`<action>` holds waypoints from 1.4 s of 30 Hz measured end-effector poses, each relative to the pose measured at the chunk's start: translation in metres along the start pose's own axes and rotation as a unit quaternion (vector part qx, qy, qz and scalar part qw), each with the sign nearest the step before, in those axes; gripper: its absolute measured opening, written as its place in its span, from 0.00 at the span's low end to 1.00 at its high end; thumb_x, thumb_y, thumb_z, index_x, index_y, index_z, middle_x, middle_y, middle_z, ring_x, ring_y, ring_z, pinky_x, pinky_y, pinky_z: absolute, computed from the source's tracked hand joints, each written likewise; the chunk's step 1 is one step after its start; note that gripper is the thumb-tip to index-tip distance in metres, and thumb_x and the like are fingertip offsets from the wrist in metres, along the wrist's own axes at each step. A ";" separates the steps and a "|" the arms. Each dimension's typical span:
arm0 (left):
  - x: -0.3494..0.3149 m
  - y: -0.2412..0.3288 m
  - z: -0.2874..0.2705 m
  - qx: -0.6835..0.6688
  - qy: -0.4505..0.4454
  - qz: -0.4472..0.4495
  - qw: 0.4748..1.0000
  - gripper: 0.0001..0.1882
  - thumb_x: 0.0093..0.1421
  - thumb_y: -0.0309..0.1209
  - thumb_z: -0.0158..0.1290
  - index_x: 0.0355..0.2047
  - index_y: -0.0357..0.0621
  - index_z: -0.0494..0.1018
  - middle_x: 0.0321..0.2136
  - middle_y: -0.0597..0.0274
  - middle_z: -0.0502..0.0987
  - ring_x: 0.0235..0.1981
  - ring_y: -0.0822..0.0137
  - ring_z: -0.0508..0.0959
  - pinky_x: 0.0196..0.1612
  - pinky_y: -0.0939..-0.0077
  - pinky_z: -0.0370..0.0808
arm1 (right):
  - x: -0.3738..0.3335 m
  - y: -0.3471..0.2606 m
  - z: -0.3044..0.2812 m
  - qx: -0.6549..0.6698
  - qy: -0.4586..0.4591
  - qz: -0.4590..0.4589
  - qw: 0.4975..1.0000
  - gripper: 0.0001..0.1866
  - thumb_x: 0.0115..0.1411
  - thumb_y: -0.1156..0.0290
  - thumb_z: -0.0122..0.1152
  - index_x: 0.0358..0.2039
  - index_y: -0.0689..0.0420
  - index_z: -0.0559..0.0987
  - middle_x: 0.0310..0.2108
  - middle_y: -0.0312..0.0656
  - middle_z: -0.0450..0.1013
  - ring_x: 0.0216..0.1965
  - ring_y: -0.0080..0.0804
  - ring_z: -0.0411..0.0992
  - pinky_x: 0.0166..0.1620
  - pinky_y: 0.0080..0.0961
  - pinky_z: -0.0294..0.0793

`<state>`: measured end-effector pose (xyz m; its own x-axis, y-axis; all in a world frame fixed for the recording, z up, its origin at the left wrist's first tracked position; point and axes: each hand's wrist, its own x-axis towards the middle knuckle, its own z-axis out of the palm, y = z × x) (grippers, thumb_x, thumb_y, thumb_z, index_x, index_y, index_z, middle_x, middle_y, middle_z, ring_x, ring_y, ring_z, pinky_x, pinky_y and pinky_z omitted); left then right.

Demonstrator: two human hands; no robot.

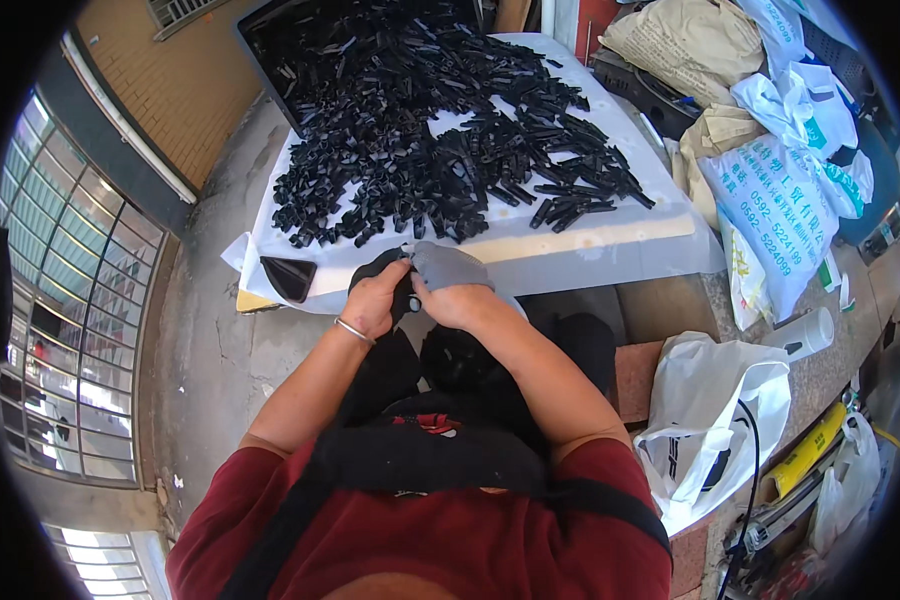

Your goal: Sorting and inspecting small black components at a workbench.

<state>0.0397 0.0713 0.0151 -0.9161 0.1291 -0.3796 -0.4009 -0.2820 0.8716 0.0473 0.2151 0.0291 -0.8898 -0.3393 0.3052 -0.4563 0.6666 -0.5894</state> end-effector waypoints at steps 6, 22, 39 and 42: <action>0.015 0.013 -0.027 -0.016 -0.024 0.017 0.999 0.11 0.56 0.30 0.47 0.37 0.37 0.72 0.32 0.61 0.75 0.33 0.69 0.74 0.37 0.78 0.70 | 0.013 0.029 -0.012 0.107 0.023 0.019 0.994 0.16 0.57 0.62 0.48 0.41 0.58 0.72 0.38 0.52 0.70 0.40 0.46 0.68 0.43 0.35 0.66; 0.017 -0.024 -0.044 0.617 -0.161 0.258 0.726 0.26 0.64 0.39 0.30 0.60 0.48 0.43 0.26 0.45 0.74 0.23 0.49 0.75 0.27 0.63 0.73 | -0.007 0.023 -0.005 0.121 -0.015 -0.055 0.991 0.13 0.52 0.60 0.56 0.30 0.58 0.73 0.24 0.46 0.69 0.28 0.44 0.69 0.31 0.34 0.67; 0.000 0.014 -0.004 0.433 -0.054 0.261 0.861 0.22 0.63 0.44 0.36 0.30 0.37 0.71 0.25 0.49 0.74 0.28 0.52 0.73 0.33 0.67 0.69 | -0.021 0.020 -0.017 -0.072 -0.015 -0.050 0.996 0.13 0.52 0.63 0.58 0.35 0.58 0.74 0.32 0.43 0.72 0.34 0.41 0.69 0.37 0.34 0.67; -0.001 0.007 0.003 0.459 -0.066 0.261 0.847 0.21 0.63 0.42 0.36 0.28 0.37 0.70 0.24 0.49 0.73 0.28 0.51 0.73 0.33 0.65 0.69 | -0.021 0.016 -0.013 -0.117 -0.042 -0.038 0.992 0.13 0.52 0.64 0.57 0.36 0.58 0.74 0.33 0.42 0.72 0.36 0.40 0.69 0.40 0.34 0.67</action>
<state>0.0376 0.0719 0.0228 -0.9343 0.3365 0.1177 0.2874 0.5159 0.8070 0.0584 0.2416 0.0229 -0.8548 -0.4417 0.2723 -0.5170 0.7694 -0.3751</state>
